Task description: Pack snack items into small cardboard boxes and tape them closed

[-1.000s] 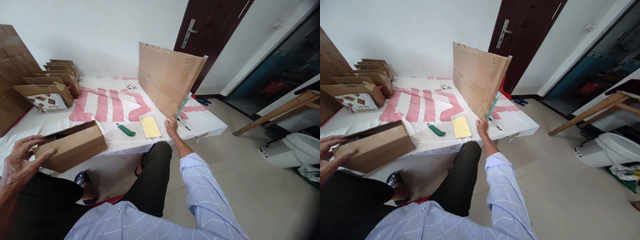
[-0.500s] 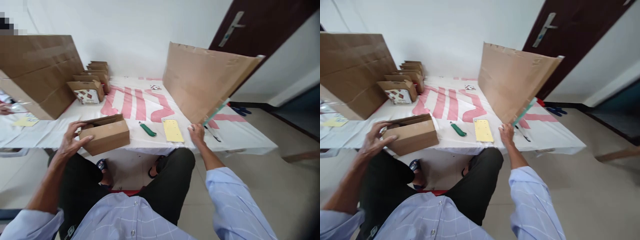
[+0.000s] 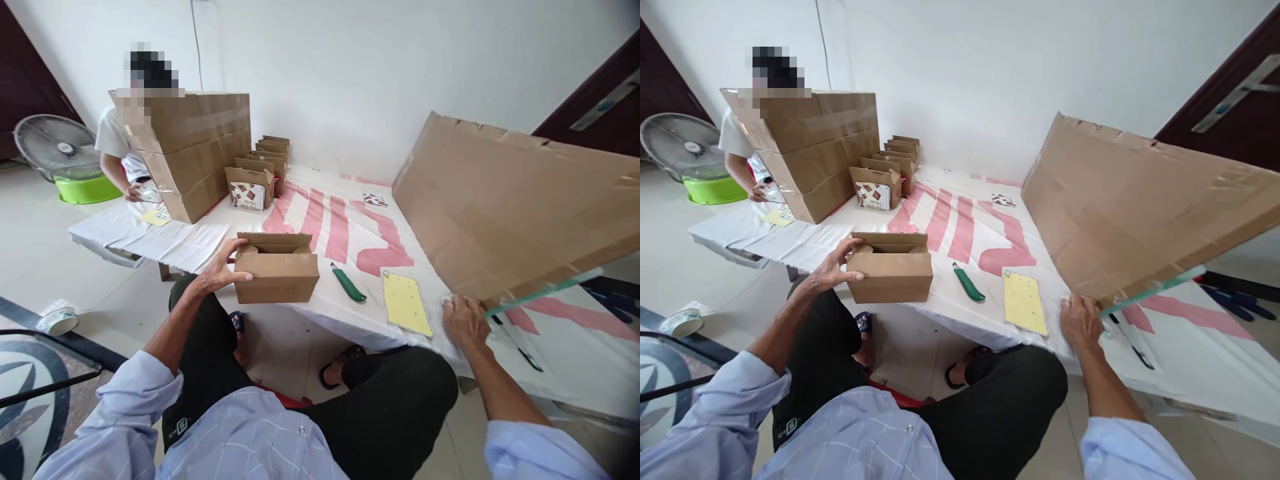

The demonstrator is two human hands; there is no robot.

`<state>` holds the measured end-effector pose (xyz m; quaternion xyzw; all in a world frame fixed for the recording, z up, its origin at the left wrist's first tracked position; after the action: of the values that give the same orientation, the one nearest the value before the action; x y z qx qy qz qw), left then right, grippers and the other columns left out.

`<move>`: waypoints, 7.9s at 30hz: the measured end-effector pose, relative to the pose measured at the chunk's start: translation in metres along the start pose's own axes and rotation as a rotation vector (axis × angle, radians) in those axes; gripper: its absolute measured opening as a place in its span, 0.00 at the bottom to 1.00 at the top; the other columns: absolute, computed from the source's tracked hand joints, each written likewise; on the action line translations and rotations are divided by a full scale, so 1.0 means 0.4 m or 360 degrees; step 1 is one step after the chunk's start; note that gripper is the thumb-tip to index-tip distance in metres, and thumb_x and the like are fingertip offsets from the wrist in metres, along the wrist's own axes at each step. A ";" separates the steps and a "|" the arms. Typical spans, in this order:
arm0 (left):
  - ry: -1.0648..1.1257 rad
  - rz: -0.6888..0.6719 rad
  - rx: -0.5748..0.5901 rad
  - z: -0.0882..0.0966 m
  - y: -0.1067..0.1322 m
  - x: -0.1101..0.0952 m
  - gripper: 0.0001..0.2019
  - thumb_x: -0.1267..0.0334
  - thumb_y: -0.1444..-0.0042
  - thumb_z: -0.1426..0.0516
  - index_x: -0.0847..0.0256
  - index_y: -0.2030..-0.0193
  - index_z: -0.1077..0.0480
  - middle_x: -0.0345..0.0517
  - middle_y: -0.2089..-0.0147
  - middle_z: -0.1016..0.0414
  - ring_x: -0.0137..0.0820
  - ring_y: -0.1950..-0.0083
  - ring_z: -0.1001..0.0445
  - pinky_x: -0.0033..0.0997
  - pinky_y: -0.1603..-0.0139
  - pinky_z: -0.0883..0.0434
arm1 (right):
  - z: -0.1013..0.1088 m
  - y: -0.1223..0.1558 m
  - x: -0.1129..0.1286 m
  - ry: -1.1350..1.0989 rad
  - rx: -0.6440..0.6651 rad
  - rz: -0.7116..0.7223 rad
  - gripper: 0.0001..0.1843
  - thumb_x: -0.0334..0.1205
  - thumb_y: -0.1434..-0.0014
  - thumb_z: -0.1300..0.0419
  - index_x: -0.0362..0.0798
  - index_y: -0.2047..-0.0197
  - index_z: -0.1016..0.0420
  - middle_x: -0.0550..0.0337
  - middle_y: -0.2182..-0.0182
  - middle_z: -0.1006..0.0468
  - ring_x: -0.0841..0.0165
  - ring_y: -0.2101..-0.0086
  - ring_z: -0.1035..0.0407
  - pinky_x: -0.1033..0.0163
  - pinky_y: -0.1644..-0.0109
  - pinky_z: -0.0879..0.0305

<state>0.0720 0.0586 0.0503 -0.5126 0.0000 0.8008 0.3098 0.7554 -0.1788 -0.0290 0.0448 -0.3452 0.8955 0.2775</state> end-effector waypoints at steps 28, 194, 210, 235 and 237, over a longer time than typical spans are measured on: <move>0.0055 -0.0077 -0.0053 -0.011 -0.012 0.023 0.51 0.41 0.57 0.22 0.57 0.29 0.32 0.59 0.33 0.32 0.56 0.30 0.31 0.57 0.29 0.29 | 0.262 0.423 1.189 -0.0714 0.0239 0.1799 0.11 0.30 0.30 0.37 0.56 0.54 0.18 0.53 0.55 0.16 0.56 0.56 0.24 0.49 0.50 0.24; 0.0733 -0.0178 -0.0661 0.145 -0.023 -0.064 0.43 0.41 0.34 0.35 0.53 0.18 0.41 0.53 0.42 0.18 0.35 0.54 0.17 0.25 0.64 0.23 | 0.039 0.189 1.485 -0.2292 0.0529 0.0553 0.40 0.58 0.24 0.48 0.56 0.15 0.51 0.47 0.27 0.29 0.49 0.36 0.27 0.39 0.33 0.27; 0.0684 0.0164 -0.0545 0.046 -0.024 0.151 0.42 0.42 0.36 0.35 0.47 0.19 0.41 0.53 0.38 0.20 0.36 0.53 0.16 0.23 0.67 0.26 | -0.187 0.267 1.444 -0.2205 0.0813 0.0295 0.41 0.59 0.28 0.47 0.51 0.19 0.42 0.46 0.32 0.23 0.50 0.37 0.26 0.43 0.36 0.26; 0.0781 0.0280 -0.0400 -0.004 -0.007 0.227 0.48 0.44 0.43 0.30 0.54 0.20 0.41 0.56 0.41 0.19 0.36 0.53 0.15 0.22 0.65 0.28 | -0.243 0.295 1.401 -0.1961 0.0815 0.0374 0.38 0.59 0.28 0.47 0.50 0.22 0.36 0.47 0.36 0.20 0.51 0.40 0.24 0.41 0.34 0.26; 0.0839 0.0189 -0.0337 -0.002 -0.009 0.204 0.47 0.46 0.45 0.28 0.56 0.22 0.38 0.56 0.41 0.18 0.37 0.52 0.15 0.25 0.62 0.25 | -0.228 0.292 1.390 -0.1928 0.0735 0.0436 0.38 0.57 0.28 0.46 0.51 0.21 0.39 0.48 0.32 0.23 0.52 0.36 0.27 0.41 0.30 0.29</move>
<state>0.0511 0.1017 -0.0160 -0.7317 0.0269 0.6521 0.1964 0.2358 0.0679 -0.0163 0.5545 -0.2419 0.7901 -0.0988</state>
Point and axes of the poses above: each hand's wrist, its own y-axis away from the middle knuckle, its own z-axis out of the back of the hand, x = y × z, the point moved 10 cm from there along -y, towards the middle knuckle
